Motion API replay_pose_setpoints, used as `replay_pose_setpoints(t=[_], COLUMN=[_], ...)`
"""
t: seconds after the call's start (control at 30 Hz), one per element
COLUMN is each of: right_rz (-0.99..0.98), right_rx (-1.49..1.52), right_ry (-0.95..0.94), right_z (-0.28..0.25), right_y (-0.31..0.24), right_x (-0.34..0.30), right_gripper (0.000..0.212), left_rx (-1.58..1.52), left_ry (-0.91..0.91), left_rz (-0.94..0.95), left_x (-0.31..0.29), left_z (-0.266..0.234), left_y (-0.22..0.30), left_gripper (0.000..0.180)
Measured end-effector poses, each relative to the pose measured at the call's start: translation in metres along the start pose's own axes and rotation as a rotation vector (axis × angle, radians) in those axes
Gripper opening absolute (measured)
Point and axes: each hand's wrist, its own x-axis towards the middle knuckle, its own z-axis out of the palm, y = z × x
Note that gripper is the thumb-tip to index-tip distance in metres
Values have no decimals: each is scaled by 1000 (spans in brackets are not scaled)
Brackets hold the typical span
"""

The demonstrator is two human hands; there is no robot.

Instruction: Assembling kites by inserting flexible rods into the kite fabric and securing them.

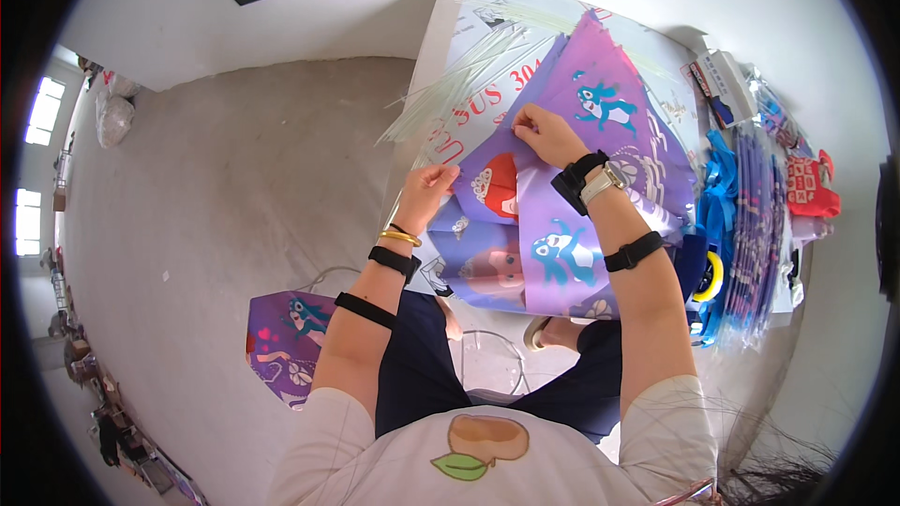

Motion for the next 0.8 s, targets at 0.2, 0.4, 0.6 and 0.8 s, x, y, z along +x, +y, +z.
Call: replay_pose_setpoints(t=[0.2, 0.4, 0.6, 0.8], right_rz=[-94, 440, 694, 663], right_rx=[-14, 13, 623, 694], right_ry=[397, 685, 868, 759], right_z=[-14, 14, 33, 8], right_y=[-24, 82, 94, 138], right_x=[-71, -276, -326, -301], right_gripper=[22, 27, 56, 37], left_rx=[19, 138, 311, 382], left_ry=[104, 108, 131, 150], left_rz=[-112, -124, -64, -99], left_x=[-4, -13, -22, -21], left_z=[-9, -8, -38, 3], left_y=[-20, -22, -47, -27], left_gripper=[34, 28, 27, 30])
